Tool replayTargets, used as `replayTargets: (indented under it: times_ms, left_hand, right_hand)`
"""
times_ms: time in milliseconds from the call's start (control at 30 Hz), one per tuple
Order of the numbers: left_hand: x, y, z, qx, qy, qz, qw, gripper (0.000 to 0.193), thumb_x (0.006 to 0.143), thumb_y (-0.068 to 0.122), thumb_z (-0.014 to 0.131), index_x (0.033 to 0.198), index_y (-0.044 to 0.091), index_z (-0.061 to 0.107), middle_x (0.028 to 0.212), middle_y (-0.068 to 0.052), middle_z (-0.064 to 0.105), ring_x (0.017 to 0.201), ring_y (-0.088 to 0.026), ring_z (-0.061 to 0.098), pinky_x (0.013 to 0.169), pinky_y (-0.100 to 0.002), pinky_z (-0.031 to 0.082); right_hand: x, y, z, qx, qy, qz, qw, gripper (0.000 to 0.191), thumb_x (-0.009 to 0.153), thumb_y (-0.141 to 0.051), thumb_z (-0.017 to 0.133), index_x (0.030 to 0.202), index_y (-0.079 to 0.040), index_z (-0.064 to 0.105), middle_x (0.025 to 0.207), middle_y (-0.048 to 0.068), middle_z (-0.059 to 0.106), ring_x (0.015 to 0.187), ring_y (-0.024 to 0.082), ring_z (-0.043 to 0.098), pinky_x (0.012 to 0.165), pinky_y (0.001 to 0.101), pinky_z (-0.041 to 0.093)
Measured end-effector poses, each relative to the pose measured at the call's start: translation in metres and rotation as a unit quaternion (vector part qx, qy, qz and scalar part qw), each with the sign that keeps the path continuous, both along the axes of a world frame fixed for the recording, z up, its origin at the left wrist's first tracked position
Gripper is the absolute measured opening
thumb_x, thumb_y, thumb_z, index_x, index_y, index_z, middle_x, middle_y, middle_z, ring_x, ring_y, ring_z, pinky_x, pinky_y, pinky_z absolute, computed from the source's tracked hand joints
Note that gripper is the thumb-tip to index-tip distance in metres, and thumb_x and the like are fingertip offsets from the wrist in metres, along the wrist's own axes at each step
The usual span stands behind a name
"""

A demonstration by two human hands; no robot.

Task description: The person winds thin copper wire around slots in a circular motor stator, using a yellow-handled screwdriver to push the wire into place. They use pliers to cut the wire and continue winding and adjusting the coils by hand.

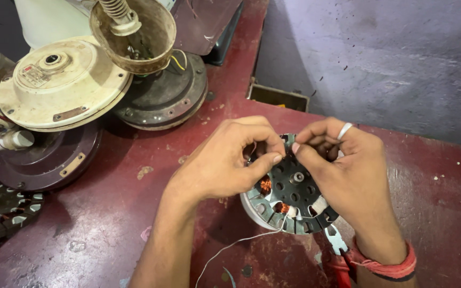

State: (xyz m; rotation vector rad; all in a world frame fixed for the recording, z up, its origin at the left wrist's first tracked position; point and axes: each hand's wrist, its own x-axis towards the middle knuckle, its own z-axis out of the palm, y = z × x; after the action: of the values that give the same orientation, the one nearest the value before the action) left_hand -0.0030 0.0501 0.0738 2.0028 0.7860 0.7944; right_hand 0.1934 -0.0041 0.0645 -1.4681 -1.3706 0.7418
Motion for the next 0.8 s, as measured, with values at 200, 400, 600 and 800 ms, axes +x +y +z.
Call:
replayTargets:
  times_ms: [200, 400, 600, 800]
  left_hand:
    - [0.002, -0.001, 0.001, -0.006, -0.005, 0.014, 1.0, 0.008, 0.087, 0.01, 0.072, 0.091, 0.004, 0.071, 0.083, -0.005, 0.067, 0.075, -0.014, 0.064, 0.064, -0.031, 0.052]
    - [0.001, -0.001, 0.003, -0.009, 0.001, 0.01, 1.0, 0.006, 0.088, 0.007, 0.069, 0.093, 0.004, 0.07, 0.084, -0.004, 0.065, 0.074, -0.014, 0.063, 0.061, -0.031, 0.049]
    - [0.001, 0.0, 0.002, 0.022, -0.002, 0.009, 1.0, 0.006, 0.088, 0.006, 0.07, 0.094, 0.004, 0.07, 0.084, -0.004, 0.064, 0.072, -0.016, 0.059, 0.06, -0.032, 0.046]
    - [-0.001, 0.001, -0.003, 0.028, -0.047, -0.024, 0.998, 0.01, 0.088, -0.003, 0.066, 0.096, 0.003, 0.069, 0.09, -0.006, 0.066, 0.083, -0.018, 0.065, 0.073, -0.033, 0.051]
  right_hand:
    - [0.025, -0.002, 0.013, 0.09, -0.172, 0.126, 0.973, 0.029, 0.08, 0.007, 0.071, 0.105, -0.005, 0.078, 0.091, 0.006, 0.076, 0.079, 0.013, 0.067, 0.071, 0.0281, 0.051]
    - [0.027, 0.001, 0.009, 0.137, -0.192, 0.142, 0.961, 0.03, 0.081, -0.002, 0.079, 0.11, -0.007, 0.078, 0.096, 0.006, 0.076, 0.082, 0.016, 0.065, 0.072, 0.0291, 0.051]
    - [0.023, 0.002, 0.01, 0.141, -0.208, 0.141, 0.958, 0.014, 0.085, -0.008, 0.078, 0.098, -0.002, 0.075, 0.091, 0.006, 0.07, 0.087, 0.019, 0.065, 0.075, 0.0322, 0.051]
    - [0.008, 0.001, 0.006, 0.086, -0.182, 0.086, 0.976, 0.013, 0.092, -0.01, 0.069, 0.086, 0.002, 0.069, 0.082, 0.008, 0.066, 0.08, 0.02, 0.063, 0.072, 0.0332, 0.048]
